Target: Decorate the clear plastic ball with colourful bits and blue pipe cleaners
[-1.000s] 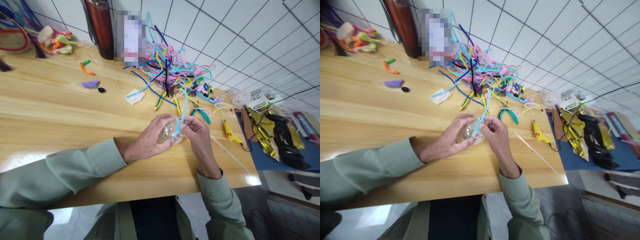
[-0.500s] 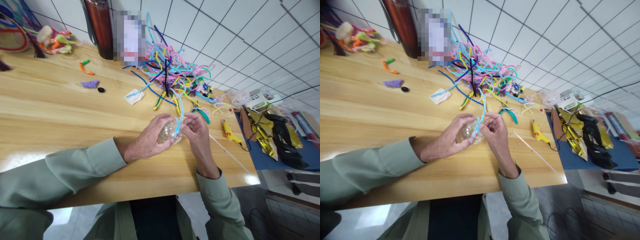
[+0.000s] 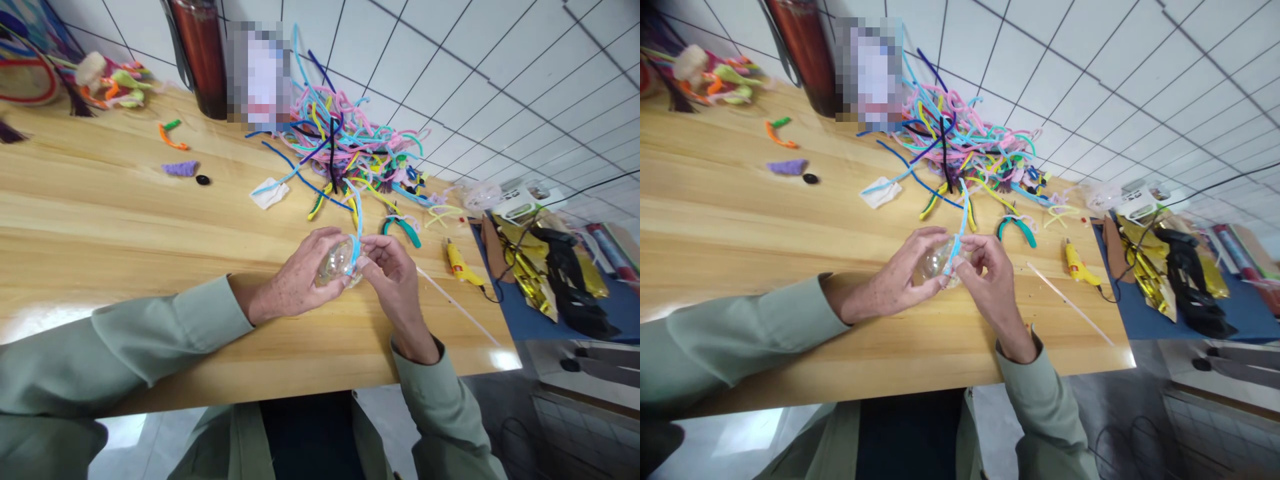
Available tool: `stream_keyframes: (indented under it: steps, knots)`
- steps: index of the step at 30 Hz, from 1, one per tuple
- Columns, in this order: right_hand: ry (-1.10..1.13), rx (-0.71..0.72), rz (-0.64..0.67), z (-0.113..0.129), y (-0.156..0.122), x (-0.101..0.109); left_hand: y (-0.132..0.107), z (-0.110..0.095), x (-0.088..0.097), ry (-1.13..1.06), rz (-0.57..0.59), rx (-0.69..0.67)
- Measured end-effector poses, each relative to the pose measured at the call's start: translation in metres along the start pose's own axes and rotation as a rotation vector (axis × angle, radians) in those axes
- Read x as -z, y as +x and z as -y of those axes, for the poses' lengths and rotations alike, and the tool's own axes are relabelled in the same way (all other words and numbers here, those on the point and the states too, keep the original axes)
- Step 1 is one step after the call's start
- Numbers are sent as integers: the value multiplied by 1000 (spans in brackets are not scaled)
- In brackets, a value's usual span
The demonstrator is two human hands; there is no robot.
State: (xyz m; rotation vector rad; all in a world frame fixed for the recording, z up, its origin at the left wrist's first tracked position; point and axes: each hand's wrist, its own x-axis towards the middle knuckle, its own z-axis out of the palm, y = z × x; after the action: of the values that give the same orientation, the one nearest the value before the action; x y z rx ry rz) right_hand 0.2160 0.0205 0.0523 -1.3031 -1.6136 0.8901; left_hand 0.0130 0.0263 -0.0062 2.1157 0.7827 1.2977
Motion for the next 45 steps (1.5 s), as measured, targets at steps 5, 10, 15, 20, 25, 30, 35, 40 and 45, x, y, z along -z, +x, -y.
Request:
stream_keyframes:
  steps: [5, 10, 15, 20, 25, 30, 35, 40, 45]
  knots:
    - [-84, 51, 2, 3, -2, 0, 0, 0, 0, -2, -5, 8]
    - [-92, 77, -10, 4, -2, -1, 0, 0, -2, 1, -16, 14]
    - [-98, 78, -13, 3, -2, -2, -1, -1, 2, -26, 17, 17]
    - [-100, 89, -10, 0, -3, -3, -1, -3, 7, -56, 49, 29]
    - [-112, 103, -2, 0, -3, -3, -1, -2, 3, -54, 30, 35]
    - [-103, 118, 2, -1, -3, -2, -1, -1, 2, -45, 13, 34]
    - [-73, 99, 4, -7, -2, 0, 1, -3, 2, -41, 10, 17]
    - [-32, 65, -7, -10, -3, -1, 0, -1, 2, -43, 7, 19]
    - [-8, 34, -22, -11, -3, -2, 0, -1, 1, -51, -2, 28]
